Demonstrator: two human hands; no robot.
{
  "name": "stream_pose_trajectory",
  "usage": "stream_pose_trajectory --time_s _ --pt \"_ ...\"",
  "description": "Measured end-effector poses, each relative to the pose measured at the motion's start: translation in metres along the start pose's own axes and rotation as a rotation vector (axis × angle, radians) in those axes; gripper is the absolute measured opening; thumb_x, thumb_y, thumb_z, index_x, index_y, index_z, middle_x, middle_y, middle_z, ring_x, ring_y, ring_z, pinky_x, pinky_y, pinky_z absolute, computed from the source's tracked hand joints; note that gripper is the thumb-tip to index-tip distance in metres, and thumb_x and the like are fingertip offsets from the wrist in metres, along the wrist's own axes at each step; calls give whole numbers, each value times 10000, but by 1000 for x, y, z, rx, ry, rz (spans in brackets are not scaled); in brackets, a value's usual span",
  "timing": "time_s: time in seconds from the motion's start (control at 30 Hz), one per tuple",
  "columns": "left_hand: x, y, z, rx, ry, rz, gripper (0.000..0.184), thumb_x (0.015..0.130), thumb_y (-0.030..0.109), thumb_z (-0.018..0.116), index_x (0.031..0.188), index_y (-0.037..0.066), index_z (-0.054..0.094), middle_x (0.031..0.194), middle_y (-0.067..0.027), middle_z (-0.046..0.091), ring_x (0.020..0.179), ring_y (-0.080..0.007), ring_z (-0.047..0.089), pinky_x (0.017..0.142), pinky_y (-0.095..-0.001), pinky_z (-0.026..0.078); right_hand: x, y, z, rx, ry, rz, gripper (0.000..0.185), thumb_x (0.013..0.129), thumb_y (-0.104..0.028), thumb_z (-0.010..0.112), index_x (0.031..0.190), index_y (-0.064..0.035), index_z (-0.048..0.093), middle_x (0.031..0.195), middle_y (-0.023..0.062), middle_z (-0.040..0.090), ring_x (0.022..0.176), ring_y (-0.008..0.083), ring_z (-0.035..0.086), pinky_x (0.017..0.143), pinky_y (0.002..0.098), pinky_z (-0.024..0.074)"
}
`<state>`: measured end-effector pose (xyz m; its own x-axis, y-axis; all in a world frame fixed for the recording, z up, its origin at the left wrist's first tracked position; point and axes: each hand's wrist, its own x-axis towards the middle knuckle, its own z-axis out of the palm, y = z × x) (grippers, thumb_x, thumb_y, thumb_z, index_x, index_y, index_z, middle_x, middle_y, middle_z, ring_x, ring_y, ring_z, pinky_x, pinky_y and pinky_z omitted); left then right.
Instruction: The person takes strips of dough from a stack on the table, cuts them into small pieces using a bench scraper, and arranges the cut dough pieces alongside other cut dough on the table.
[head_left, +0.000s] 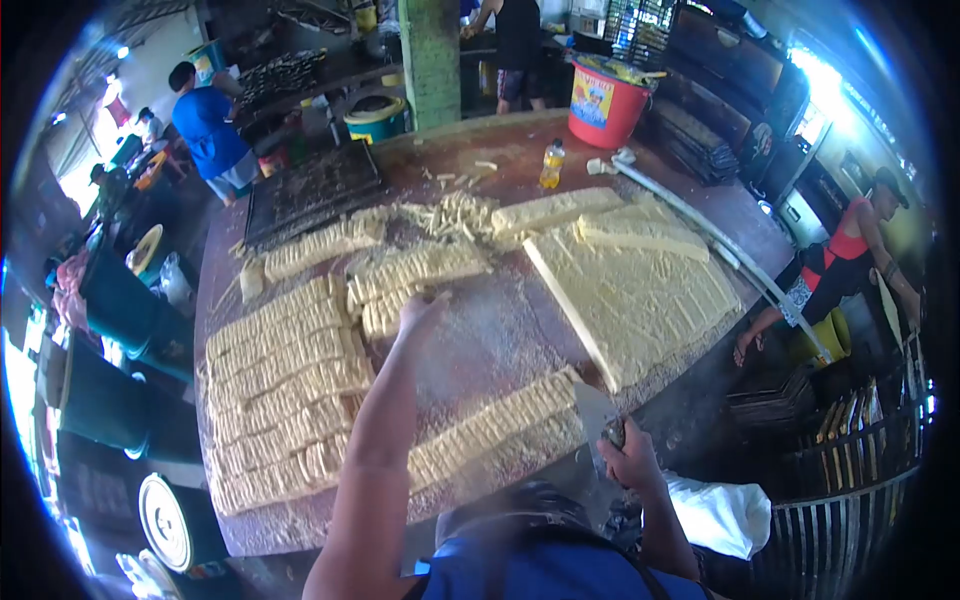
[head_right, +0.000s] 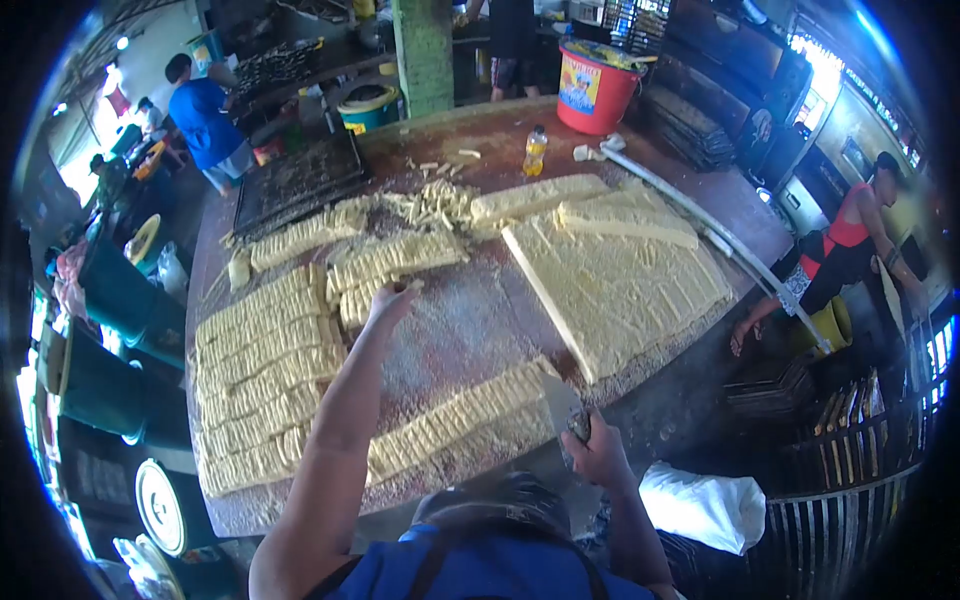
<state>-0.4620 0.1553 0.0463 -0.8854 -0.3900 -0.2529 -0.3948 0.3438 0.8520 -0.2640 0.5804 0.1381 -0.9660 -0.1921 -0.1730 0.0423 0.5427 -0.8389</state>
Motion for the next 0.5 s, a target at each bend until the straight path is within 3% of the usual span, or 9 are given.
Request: stream_pose_trajectory --time_s 0.1,0.17,0.2,0.27,0.33,0.4,0.43,0.5 --pt "55 71 -2 103 19 182 568 814 394 725 1266 57 658 1142 -200 717 1070 -287 692 911 -385 531 16 6 -7 36 -37 39 351 919 -167 677 1173 40 552 679 106 665 516 193 664 485 334 511" --pt "40 96 -2 11 266 378 576 860 322 712 1372 92 582 1209 -205 691 1131 -295 672 927 -399 536 29 11 -11 -6 -55 -4 321 914 -168 691 1138 32 576 688 105 674 529 174 667 484 330 508" --pt "37 93 -2 16 271 357 576 860 322 712 1372 92 582 1209 -205 691 1131 -295 672 927 -399 536 37 9 -14 -6 -76 3 321 914 -168 691 1138 32 576 688 105 674 529 174 667 484 330 508" --pt "18 69 0 -225 101 480 572 907 253 700 1440 142 522 1263 -204 666 1156 -295 662 934 -397 544 59 6 -27 -112 -153 -8 305 927 -194 672 1107 39 590 769 164 693 633 257 702 571 368 537" --pt "-54 57 -17 -75 108 307 532 923 213 692 1425 129 538 1280 -192 661 1164 -292 658 944 -386 546 88 27 -35 -302 -1 -217 320 947 -231 633 1110 41 596 858 234 681 774 374 694 689 422 544" --pt "-122 13 -27 176 150 103 446 935 134 689 1364 70 588 1297 -151 663 1167 -268 660 979 -347 540 111 15 -63 -433 36 -255 367 958 -251 601 1191 32 594 950 283 655 885 451 655 777 464 529" --pt "-156 -21 -29 149 251 179 392 937 110 682 1320 55 624 1281 -129 674 1154 -248 666 989 -341 535 132 21 -78 -437 16 -268 382 954 -242 604 1241 10 590 976 274 656 894 441 661 777 469 532" --pt "-224 -77 -38 172 427 -5 384 930 142 698 1299 50 642 1260 -135 684 1140 -238 673 976 -347 536 176 44 -105 -529 48 -302 430 946 -228 614 1328 -33 576 1052 248 652 926 419 670 782 467 538"
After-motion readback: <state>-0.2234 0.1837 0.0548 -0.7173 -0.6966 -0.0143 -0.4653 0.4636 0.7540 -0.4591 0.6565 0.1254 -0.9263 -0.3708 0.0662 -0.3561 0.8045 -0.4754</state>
